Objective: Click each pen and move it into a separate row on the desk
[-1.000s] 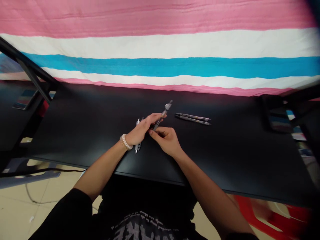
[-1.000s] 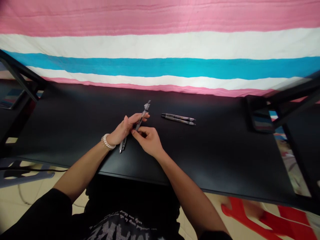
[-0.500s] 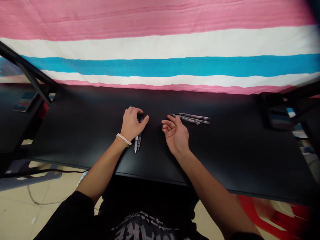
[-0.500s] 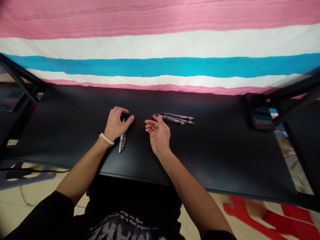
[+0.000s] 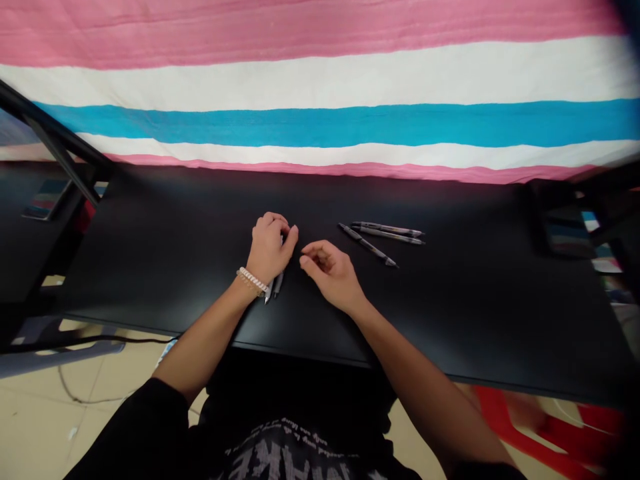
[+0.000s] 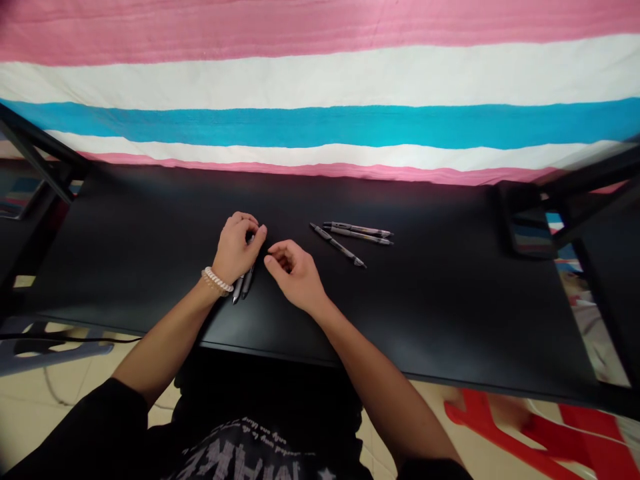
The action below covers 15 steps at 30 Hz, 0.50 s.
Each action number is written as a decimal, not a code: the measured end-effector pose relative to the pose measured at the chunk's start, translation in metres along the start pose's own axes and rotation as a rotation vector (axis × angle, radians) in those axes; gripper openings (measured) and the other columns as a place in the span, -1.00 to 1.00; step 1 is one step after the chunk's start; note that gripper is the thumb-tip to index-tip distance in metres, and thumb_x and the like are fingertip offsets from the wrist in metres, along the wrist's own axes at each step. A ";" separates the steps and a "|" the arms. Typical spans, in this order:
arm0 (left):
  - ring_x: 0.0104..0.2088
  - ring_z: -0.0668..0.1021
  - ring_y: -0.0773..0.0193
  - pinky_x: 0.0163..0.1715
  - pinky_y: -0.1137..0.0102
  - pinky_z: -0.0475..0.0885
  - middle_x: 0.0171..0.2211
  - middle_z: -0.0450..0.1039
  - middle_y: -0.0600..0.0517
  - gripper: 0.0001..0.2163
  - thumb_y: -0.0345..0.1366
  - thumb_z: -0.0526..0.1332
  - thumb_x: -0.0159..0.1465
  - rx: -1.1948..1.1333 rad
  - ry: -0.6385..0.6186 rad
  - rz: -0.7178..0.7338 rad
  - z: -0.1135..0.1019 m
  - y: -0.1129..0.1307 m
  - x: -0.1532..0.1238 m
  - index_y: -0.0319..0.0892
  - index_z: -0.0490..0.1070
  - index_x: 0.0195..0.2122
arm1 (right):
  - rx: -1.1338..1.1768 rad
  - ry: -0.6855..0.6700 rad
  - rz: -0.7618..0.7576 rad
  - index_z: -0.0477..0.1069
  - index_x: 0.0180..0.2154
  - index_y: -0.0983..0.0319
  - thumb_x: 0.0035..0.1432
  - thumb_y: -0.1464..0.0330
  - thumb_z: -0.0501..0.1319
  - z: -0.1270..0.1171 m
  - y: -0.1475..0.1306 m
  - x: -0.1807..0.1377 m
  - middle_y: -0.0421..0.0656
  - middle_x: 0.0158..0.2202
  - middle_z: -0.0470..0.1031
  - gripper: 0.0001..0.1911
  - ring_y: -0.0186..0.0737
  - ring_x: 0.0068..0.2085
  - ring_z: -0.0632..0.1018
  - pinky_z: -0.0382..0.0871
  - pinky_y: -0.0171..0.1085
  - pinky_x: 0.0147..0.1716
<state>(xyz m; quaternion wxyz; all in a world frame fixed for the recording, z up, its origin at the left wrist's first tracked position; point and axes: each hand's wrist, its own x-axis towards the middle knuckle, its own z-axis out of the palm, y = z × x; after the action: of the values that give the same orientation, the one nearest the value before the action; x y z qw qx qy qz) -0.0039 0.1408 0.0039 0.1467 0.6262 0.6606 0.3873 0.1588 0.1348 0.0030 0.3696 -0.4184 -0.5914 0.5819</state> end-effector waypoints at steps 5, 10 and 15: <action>-0.53 0.49 0.35 -0.48 0.41 0.36 -0.48 0.48 0.06 -0.70 0.02 0.16 0.35 -0.674 0.169 -0.243 -0.005 0.016 0.002 -0.12 0.34 -0.32 | -0.173 -0.191 -0.101 0.46 -0.12 0.18 0.23 0.20 0.24 0.005 0.001 -0.007 -0.18 -0.34 0.61 -0.76 -0.31 -0.44 0.54 0.38 -0.29 -0.43; -0.59 0.51 0.42 -0.59 0.49 0.37 -0.52 0.48 0.11 -0.65 0.05 0.28 0.25 -0.998 0.196 -0.379 0.001 0.025 0.001 -0.12 0.28 -0.36 | -0.037 -0.237 -0.042 0.46 -0.07 0.22 0.25 0.18 0.22 0.006 0.003 -0.008 -0.18 -0.37 0.58 -0.70 -0.32 -0.47 0.56 0.41 -0.30 -0.46; -0.52 0.54 0.46 -0.53 0.55 0.44 -0.49 0.48 0.13 -0.65 -0.03 0.37 0.20 -1.217 0.215 -0.468 0.001 0.023 0.005 -0.16 0.30 -0.40 | -0.030 -0.240 -0.018 0.52 -0.22 0.23 0.15 0.23 0.31 0.006 -0.001 -0.006 -0.22 -0.45 0.53 -0.78 -0.39 -0.53 0.44 0.33 -0.34 -0.52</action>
<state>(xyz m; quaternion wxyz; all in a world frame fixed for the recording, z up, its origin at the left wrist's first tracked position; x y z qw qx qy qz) 0.0122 0.1437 0.0205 0.4877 0.2293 0.4536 0.7098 0.1553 0.1266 0.0043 0.2948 -0.3459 -0.6437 0.6157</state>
